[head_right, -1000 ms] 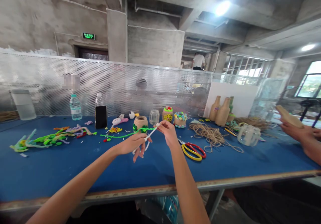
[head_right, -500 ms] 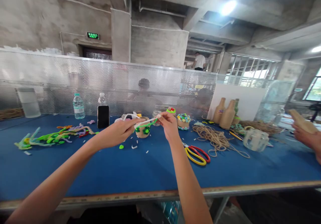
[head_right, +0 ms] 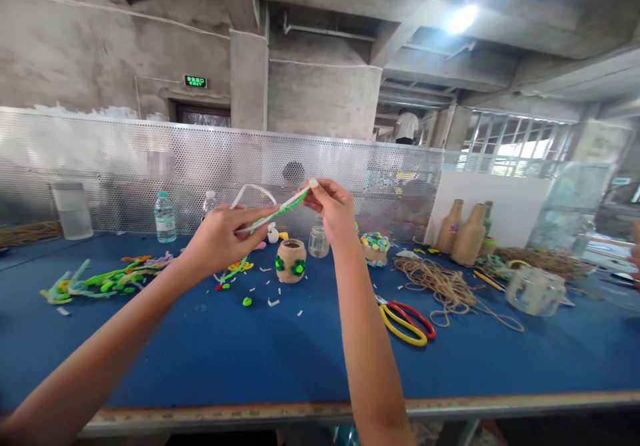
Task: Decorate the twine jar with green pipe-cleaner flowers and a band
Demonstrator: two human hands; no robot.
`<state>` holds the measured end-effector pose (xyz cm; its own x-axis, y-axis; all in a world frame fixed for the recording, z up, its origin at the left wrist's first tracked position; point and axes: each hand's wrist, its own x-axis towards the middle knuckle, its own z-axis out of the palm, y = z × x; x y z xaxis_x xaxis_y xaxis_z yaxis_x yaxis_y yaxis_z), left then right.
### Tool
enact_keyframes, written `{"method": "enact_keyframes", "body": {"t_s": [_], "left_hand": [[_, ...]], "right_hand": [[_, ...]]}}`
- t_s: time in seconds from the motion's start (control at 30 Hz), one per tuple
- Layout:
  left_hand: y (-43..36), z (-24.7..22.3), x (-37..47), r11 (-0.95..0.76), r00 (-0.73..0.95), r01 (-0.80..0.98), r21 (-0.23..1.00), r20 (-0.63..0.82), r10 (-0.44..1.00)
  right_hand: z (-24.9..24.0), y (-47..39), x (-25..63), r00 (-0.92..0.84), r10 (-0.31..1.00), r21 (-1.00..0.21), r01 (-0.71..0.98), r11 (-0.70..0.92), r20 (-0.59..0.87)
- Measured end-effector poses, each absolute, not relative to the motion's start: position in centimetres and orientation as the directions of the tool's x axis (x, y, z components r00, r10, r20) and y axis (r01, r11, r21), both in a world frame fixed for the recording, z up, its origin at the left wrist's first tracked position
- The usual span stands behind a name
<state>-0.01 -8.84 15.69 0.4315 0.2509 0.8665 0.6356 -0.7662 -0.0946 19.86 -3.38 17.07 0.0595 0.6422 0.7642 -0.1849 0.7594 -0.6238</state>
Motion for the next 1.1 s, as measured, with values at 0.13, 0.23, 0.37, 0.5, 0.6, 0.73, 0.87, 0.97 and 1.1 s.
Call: {"method": "enact_keyframes", "body": {"t_s": [0.13,0.23,0.37,0.5,0.6,0.73,0.87,0.97,1.1], "left_hand": [[-7.8,15.3,0.8,-0.726,0.452,0.632,-0.270,0.890,0.063],[-6.9,15.0,1.3,-0.673,0.473,0.655,-0.343,0.881,0.012],[-5.8,14.4,2.2,-0.594,0.500,0.692,-0.410,0.866,-0.014],[-5.1,13.7,3.7,-0.576,0.511,0.697,-0.426,0.859,-0.017],[-4.8,13.2,5.1,-0.634,0.476,0.682,-0.365,0.880,0.005],[-4.6,12.8,6.2,-0.641,0.500,0.669,-0.376,0.866,0.015],[-4.2,12.5,6.0,-0.660,0.498,0.665,-0.349,0.866,0.043],[-4.0,12.5,5.4,-0.687,0.492,0.649,-0.326,0.869,0.052],[-4.2,12.8,4.8,-0.657,0.509,0.649,-0.383,0.861,0.002]], "right_hand": [[18.2,-3.3,19.9,0.094,0.621,-0.612,-0.103,0.784,0.778],[18.3,-3.1,20.2,0.158,0.604,-0.606,-0.044,0.795,0.781],[18.0,-2.3,20.6,0.190,0.554,-0.571,0.044,0.820,0.810],[17.8,-1.7,21.3,0.201,0.536,-0.561,0.091,0.823,0.820],[17.9,-1.5,22.0,0.221,0.537,-0.568,0.109,0.816,0.814],[17.9,-1.8,22.5,0.248,0.534,-0.575,0.141,0.806,0.808],[17.9,-2.1,22.2,0.248,0.541,-0.580,0.129,0.804,0.804],[17.9,-2.1,21.7,0.231,0.583,-0.613,0.087,0.785,0.779],[17.9,-2.0,21.0,0.214,0.596,-0.619,0.059,0.783,0.774]]}}
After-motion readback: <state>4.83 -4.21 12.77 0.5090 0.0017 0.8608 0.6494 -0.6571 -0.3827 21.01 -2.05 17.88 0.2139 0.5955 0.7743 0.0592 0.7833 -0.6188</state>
